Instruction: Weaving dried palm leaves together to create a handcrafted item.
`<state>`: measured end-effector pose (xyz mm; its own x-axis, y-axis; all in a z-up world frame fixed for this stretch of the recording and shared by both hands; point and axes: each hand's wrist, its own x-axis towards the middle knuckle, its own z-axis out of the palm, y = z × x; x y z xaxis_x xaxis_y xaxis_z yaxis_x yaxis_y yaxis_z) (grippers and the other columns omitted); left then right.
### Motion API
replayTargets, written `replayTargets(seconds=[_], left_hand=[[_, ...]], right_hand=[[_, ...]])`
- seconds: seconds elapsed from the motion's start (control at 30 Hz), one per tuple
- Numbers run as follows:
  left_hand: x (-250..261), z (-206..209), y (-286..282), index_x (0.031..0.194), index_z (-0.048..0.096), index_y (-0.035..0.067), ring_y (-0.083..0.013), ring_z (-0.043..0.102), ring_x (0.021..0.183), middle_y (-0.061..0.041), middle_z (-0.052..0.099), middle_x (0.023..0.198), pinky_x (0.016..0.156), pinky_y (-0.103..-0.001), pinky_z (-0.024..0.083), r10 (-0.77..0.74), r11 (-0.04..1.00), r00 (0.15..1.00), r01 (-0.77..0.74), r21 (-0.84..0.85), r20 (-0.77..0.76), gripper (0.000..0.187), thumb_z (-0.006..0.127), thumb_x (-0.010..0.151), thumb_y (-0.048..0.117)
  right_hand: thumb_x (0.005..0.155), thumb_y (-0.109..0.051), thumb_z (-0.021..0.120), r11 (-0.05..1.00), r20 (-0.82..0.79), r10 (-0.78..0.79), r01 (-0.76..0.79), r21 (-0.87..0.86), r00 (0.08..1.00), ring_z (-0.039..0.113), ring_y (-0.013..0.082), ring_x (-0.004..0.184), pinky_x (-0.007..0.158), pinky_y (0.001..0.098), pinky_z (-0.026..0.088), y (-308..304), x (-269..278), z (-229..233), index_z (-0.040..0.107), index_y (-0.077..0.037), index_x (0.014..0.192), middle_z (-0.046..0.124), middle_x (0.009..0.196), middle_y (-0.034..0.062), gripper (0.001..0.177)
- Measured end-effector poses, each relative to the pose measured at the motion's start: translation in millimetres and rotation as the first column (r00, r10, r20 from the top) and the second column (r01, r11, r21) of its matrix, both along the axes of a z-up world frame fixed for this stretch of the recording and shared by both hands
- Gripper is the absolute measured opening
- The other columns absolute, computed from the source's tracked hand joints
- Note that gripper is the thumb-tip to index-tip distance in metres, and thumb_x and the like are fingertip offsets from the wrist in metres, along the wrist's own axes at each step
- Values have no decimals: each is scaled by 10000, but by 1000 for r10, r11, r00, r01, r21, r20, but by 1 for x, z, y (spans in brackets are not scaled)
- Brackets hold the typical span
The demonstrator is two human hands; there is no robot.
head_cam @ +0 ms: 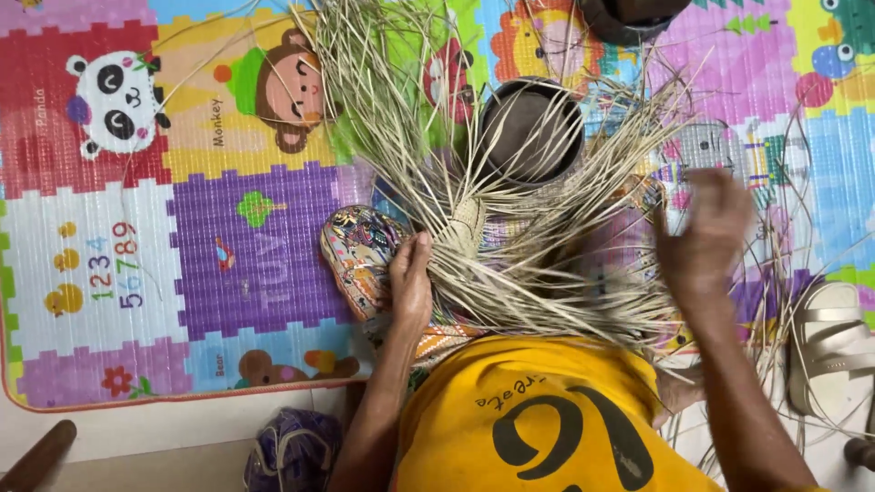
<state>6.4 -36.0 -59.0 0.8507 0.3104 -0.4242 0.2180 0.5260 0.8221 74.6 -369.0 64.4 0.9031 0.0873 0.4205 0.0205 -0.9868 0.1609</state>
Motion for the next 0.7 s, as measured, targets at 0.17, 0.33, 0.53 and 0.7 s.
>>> replayTargets(seconds=[0.17, 0.33, 0.53, 0.7], left_hand=[[4, 37, -15, 859, 755, 108, -49, 606, 720, 34, 643, 738, 697, -228, 502, -28, 997, 998, 32, 72, -61, 234, 788, 942, 324], [26, -40, -14, 960, 743, 39, -162, 656, 734, -75, 687, 810, 710, -328, 537, -71, 997, 986, 74, 13, -152, 279, 846, 868, 281], [27, -23, -24, 903, 738, 65, -114, 677, 692, -62, 720, 760, 643, -289, 567, 69, 993, 992, -57, 107, -110, 157, 852, 827, 141], [25, 10, -35, 901, 648, 84, -62, 577, 725, -24, 695, 741, 641, -254, 458, 107, 900, 994, -87, 428, -23, 150, 786, 843, 87]], right_hand=[[868, 30, 708, 577, -142, 684, -412, 705, 716, 689, 376, 1107, 932, 467, 583, 124, -13, -62, 688, -45, 1215, 691, 1162, 173, 355], [951, 32, 626, 301, -48, 743, -269, 915, 668, 717, 345, 840, 726, 437, 597, 168, -3, -80, 712, -2, 1063, 694, 911, 169, 146], [931, -34, 656, 351, -67, 712, -272, 896, 699, 707, 353, 794, 680, 469, 569, 173, 11, -114, 723, -51, 1107, 690, 904, 161, 189], [913, -38, 646, 435, -210, 712, -185, 881, 670, 694, 308, 767, 684, 432, 566, 172, 17, -113, 774, -91, 1062, 654, 860, 130, 203]])
